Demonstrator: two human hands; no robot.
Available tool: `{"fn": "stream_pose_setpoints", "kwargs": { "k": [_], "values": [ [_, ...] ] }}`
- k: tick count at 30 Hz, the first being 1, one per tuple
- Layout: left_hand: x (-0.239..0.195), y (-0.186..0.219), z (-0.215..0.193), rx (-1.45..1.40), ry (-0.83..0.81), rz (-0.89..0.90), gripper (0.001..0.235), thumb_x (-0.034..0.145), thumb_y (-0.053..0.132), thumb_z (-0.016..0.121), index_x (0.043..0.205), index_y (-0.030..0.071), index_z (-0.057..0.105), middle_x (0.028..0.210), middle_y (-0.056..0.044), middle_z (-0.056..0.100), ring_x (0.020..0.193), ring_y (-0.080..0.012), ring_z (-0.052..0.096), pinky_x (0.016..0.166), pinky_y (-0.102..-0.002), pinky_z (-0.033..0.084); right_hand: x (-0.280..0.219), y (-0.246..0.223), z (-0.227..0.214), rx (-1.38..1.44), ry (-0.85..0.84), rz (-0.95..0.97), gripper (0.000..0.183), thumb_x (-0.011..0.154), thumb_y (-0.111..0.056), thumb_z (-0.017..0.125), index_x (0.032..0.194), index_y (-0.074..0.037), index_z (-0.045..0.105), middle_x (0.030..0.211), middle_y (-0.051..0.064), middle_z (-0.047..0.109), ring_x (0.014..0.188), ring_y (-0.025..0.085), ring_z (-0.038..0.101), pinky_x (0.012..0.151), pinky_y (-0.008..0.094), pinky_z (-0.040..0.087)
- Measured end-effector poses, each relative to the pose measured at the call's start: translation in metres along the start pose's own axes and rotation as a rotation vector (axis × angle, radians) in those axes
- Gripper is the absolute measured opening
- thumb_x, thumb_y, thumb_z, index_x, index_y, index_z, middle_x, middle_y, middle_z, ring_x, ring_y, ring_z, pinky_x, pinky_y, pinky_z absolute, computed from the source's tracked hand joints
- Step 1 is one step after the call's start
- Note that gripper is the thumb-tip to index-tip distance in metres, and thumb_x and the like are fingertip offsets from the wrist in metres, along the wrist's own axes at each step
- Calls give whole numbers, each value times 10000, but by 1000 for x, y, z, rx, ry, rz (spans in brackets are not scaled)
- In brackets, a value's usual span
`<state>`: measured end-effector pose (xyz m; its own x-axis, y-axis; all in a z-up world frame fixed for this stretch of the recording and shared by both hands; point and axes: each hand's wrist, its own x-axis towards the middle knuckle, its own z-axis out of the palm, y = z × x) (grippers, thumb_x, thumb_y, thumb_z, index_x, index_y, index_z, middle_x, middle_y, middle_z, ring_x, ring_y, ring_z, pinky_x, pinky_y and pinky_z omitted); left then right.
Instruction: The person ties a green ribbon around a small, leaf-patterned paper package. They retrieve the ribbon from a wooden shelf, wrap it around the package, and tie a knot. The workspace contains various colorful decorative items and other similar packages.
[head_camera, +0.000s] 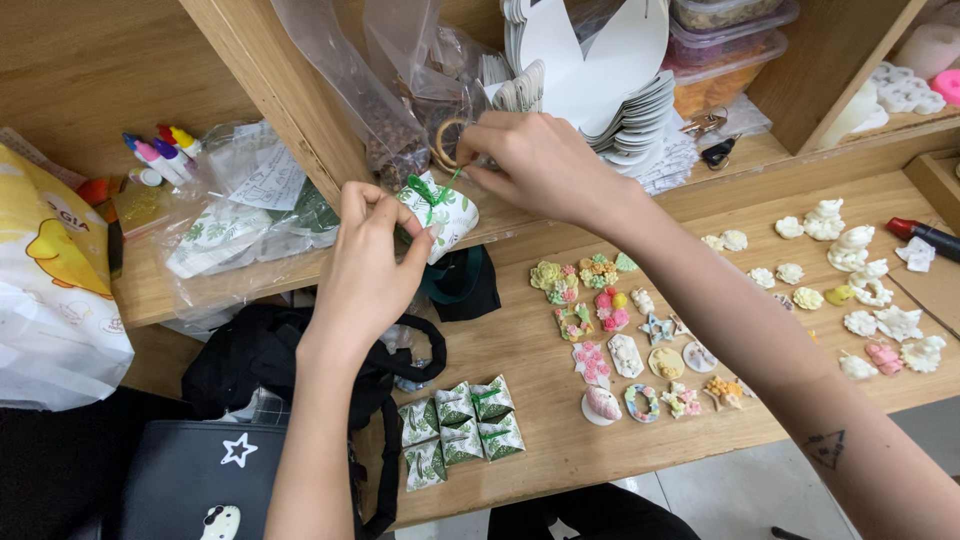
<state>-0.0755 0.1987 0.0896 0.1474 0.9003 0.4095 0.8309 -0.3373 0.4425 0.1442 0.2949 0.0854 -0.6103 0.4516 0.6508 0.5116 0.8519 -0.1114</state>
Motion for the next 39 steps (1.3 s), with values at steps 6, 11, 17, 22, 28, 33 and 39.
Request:
{"fn": "stream_pose_setpoints", "kwargs": {
  "k": [6, 11, 17, 22, 28, 33, 39],
  "values": [
    [2, -3, -17, -152, -145, -207, 288, 953, 274, 718, 880, -2, 682, 1026, -69, 607, 671, -191, 554, 639, -336, 492, 12, 8, -14, 148, -30, -12, 141, 870, -54, 751, 1000, -5, 727, 875, 115, 755, 742, 244, 735, 675, 352, 581],
    [-5, -17, -18, -398, -186, -387, 217, 956, 234, 726, 949, 21, 690, 784, -60, 697, 687, -89, 566, 626, -264, 449, 6, 8, -25, 240, -75, 55, 256, 873, -25, 736, 1129, -29, 752, 848, 104, 759, 722, 185, 741, 672, 310, 587],
    [-9, -30, 3, -688, -106, -338, 332, 913, 174, 729, 1123, 6, 533, 921, -79, 771, 807, -65, 681, 705, -223, 530, -12, 0, -29, 395, -227, 207, 441, 794, -132, 821, 1219, -54, 735, 886, 63, 776, 643, 114, 659, 594, 279, 551],
    [-2, -28, 18, -800, -42, -319, 236, 1001, 165, 674, 1134, -23, 618, 944, -95, 796, 760, -75, 629, 701, -231, 515, -27, -6, -22, 615, -213, 333, 408, 913, -216, 777, 1278, -43, 720, 900, 57, 788, 699, 45, 655, 641, 243, 555],
    [7, -18, 18, -698, -1, -339, 273, 929, 114, 729, 1125, -29, 604, 892, -115, 800, 689, -79, 652, 634, -223, 530, -27, -11, -10, 435, -115, 345, 529, 939, -196, 712, 1412, -11, 561, 786, 109, 732, 670, 141, 700, 630, 296, 555],
    [3, -18, 13, -639, -81, -385, 297, 841, 111, 809, 1053, -56, 683, 914, -127, 801, 771, -64, 735, 712, -207, 574, -29, -9, 1, 243, -50, 170, 246, 880, -130, 762, 1092, -7, 742, 800, 126, 715, 679, 251, 704, 642, 371, 555],
    [-5, -23, 7, -513, -125, -410, 171, 864, 143, 821, 974, 13, 802, 844, -68, 784, 728, -66, 660, 682, -214, 513, -36, -15, 6, 229, 56, 215, 119, 895, -124, 760, 960, -27, 737, 929, 110, 677, 741, 242, 726, 669, 374, 572]
  ]
}}
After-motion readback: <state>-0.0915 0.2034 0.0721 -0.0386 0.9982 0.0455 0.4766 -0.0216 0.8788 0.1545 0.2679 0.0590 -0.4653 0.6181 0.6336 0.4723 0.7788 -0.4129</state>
